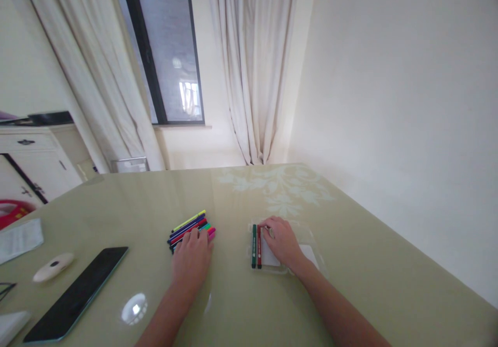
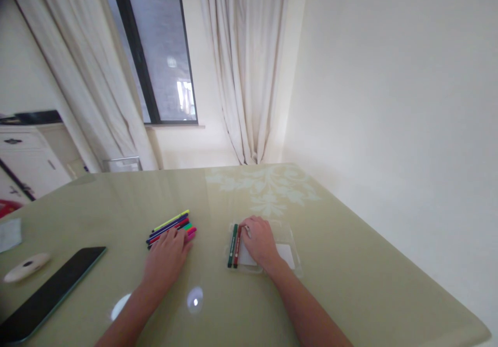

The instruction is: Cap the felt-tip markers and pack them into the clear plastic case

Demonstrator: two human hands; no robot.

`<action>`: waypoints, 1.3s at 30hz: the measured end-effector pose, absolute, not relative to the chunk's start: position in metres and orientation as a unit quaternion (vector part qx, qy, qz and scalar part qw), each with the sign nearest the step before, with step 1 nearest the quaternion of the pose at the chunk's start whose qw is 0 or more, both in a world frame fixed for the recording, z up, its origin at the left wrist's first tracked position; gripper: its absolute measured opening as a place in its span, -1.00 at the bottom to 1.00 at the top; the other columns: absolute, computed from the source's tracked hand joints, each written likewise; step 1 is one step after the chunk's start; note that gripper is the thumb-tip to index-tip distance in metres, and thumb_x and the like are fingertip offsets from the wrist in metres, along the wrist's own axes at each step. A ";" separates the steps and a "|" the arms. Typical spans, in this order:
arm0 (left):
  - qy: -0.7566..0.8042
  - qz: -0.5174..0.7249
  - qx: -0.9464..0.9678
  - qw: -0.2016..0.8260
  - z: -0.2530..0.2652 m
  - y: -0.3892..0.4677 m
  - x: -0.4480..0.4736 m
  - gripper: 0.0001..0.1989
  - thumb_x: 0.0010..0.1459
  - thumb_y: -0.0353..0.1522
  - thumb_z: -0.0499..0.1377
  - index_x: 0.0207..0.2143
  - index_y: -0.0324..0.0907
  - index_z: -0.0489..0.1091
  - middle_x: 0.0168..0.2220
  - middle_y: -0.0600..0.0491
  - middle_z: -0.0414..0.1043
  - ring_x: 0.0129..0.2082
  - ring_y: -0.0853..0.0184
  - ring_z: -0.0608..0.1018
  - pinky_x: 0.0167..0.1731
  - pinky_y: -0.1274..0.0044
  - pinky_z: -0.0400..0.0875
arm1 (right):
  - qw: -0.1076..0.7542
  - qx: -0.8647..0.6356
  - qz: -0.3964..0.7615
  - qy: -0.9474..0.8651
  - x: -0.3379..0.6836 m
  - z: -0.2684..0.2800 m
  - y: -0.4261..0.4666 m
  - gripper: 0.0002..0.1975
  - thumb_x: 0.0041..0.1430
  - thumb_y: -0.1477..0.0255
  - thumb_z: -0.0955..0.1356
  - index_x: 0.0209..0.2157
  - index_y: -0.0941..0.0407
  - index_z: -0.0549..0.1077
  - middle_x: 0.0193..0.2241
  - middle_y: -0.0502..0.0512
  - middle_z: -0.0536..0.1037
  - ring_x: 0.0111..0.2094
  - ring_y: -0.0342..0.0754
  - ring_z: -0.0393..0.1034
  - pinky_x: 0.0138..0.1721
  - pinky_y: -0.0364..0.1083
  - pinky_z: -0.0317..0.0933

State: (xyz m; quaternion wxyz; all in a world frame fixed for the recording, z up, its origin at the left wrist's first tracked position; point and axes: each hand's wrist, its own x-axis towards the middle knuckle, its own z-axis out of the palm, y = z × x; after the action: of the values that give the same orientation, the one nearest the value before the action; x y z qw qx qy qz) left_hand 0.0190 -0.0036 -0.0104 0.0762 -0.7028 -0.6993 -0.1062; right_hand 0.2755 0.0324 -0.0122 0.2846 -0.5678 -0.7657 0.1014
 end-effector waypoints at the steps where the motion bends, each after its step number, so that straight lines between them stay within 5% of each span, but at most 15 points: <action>1: -0.699 -0.092 -0.706 0.067 -0.012 -0.003 0.017 -0.83 0.33 -0.40 0.07 -0.15 -0.19 0.46 -0.10 -0.13 0.47 -0.02 0.06 0.49 -0.04 0.30 0.38 | 0.289 -0.567 0.101 -0.765 0.275 -0.011 0.032 -0.76 0.24 0.57 0.30 -0.22 0.07 0.61 -0.18 0.11 0.64 -0.07 0.05 0.46 0.03 -0.03 0.18; 13: -0.665 -0.108 -0.738 0.046 -0.019 -0.001 0.023 -0.81 0.39 -0.27 0.07 -0.18 -0.19 0.40 -0.12 -0.11 0.47 -0.04 0.09 0.50 -0.06 0.34 0.37 | 0.342 -0.548 0.108 -0.755 0.271 -0.008 0.029 -0.81 0.24 0.54 0.33 -0.24 0.10 0.60 -0.23 0.13 0.63 -0.11 0.05 0.46 0.02 0.00 0.21; 21: -0.533 -0.322 -0.759 -0.188 -0.019 -0.017 0.066 -0.78 0.43 -0.24 -0.03 -0.20 -0.11 0.32 -0.21 0.02 0.47 -0.25 0.25 0.55 -0.24 0.43 0.42 | 0.408 -0.427 0.376 -0.714 0.254 0.003 0.018 -0.79 0.18 0.25 0.44 -0.26 0.07 0.63 -0.35 0.06 0.66 -0.29 -0.02 0.51 -0.20 -0.06 0.34; 26: -0.503 -0.401 -0.726 -0.244 -0.010 -0.022 0.067 -0.74 0.41 -0.17 0.02 -0.06 -0.09 0.39 -0.14 0.01 0.52 -0.23 0.25 0.57 -0.24 0.44 0.45 | 0.507 -0.401 0.479 -0.594 0.266 0.005 0.027 -0.73 0.06 0.18 0.50 -0.31 0.10 0.59 -0.35 0.07 0.66 -0.26 0.01 0.54 -0.13 -0.01 0.38; 39: -0.510 -0.403 -0.736 -0.191 -0.013 -0.019 0.065 -0.67 0.35 -0.14 0.13 0.01 -0.10 0.51 -0.29 0.05 0.60 -0.40 0.29 0.53 -0.35 0.46 0.46 | 0.565 -0.413 0.533 -0.475 0.262 0.004 0.027 -0.49 -0.05 0.11 0.56 -0.13 0.10 0.53 -0.28 0.15 0.68 -0.23 0.07 0.58 -0.16 0.02 0.42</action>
State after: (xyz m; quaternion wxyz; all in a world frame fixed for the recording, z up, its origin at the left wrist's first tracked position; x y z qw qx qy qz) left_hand 0.0648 -0.0193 -0.0133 -0.1908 -0.7356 -0.5100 -0.4029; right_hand 0.2617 0.0266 0.0039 0.5648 -0.4135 -0.4755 0.5329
